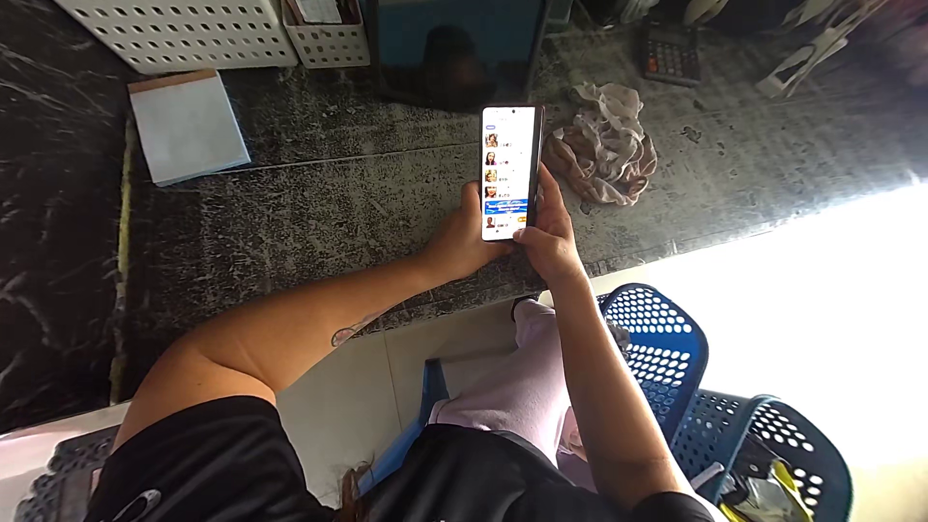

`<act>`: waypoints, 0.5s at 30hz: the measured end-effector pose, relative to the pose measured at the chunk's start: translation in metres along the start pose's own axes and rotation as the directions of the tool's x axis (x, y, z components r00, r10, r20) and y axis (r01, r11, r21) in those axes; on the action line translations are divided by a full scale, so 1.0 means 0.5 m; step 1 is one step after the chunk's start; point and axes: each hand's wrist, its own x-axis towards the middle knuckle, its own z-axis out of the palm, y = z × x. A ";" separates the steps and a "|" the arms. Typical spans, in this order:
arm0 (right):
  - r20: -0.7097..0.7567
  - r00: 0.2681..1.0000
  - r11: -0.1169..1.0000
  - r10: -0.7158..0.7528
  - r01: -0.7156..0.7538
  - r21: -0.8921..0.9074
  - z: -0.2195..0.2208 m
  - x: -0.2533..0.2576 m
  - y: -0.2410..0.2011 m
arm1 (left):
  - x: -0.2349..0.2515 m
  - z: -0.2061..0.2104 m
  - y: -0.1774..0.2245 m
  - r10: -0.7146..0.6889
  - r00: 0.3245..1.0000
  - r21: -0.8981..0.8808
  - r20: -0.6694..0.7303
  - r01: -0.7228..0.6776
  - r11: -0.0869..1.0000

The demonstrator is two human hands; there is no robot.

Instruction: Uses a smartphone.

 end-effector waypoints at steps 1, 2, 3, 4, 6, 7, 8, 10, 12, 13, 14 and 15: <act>0.004 1.000 1.000 -0.004 0.004 -0.001 -0.002 0.000 0.002 | 0.000 0.001 -0.003 0.013 1.000 0.003 -0.004 -0.013 1.000; 0.006 1.000 1.000 -0.008 0.008 -0.002 -0.002 0.000 0.003 | 0.001 0.002 -0.007 0.035 0.999 0.006 -0.008 -0.035 0.999; 0.012 1.000 1.000 -0.011 0.011 0.000 -0.003 0.000 0.004 | 0.001 0.002 -0.010 0.060 0.998 0.011 -0.008 -0.060 0.998; 0.020 1.000 1.000 -0.015 0.015 -0.001 -0.005 0.000 0.005 | 0.001 0.002 -0.012 0.076 0.997 0.012 -0.008 -0.076 0.997; 0.025 0.999 1.000 -0.019 0.020 -0.005 -0.005 0.001 0.005 | 0.001 0.001 -0.012 0.077 0.997 0.014 -0.007 -0.077 0.997; 0.024 1.000 1.000 -0.020 0.021 -0.010 -0.005 0.001 0.006 | 0.001 0.001 -0.011 0.074 0.997 0.015 -0.007 -0.074 0.997; 0.023 1.000 1.000 -0.020 0.020 -0.020 -0.005 0.000 0.005 | 0.001 0.002 -0.010 0.074 0.997 0.020 -0.008 -0.074 0.997; 0.022 1.000 0.998 -0.020 0.022 -0.052 -0.002 0.000 0.004 | 0.000 0.002 -0.012 0.092 0.996 0.032 -0.018 -0.092 0.995; 0.019 1.000 0.997 -0.022 0.024 -0.078 0.000 0.001 0.003 | -0.001 0.002 -0.011 0.091 0.996 0.048 -0.019 -0.090 0.995; 0.018 0.999 0.996 -0.027 0.029 -0.089 0.002 0.001 0.002 | -0.001 0.001 -0.009 0.086 0.996 0.056 -0.018 -0.085 0.995; 0.014 0.999 0.994 -0.036 0.037 -0.101 0.004 0.001 0.001 | -0.002 0.002 -0.008 0.085 0.996 0.064 -0.022 -0.084 0.994; 0.011 0.999 0.993 -0.040 0.041 -0.112 0.007 0.001 -0.001 | -0.003 0.002 -0.006 0.089 0.996 0.072 -0.027 -0.086 0.994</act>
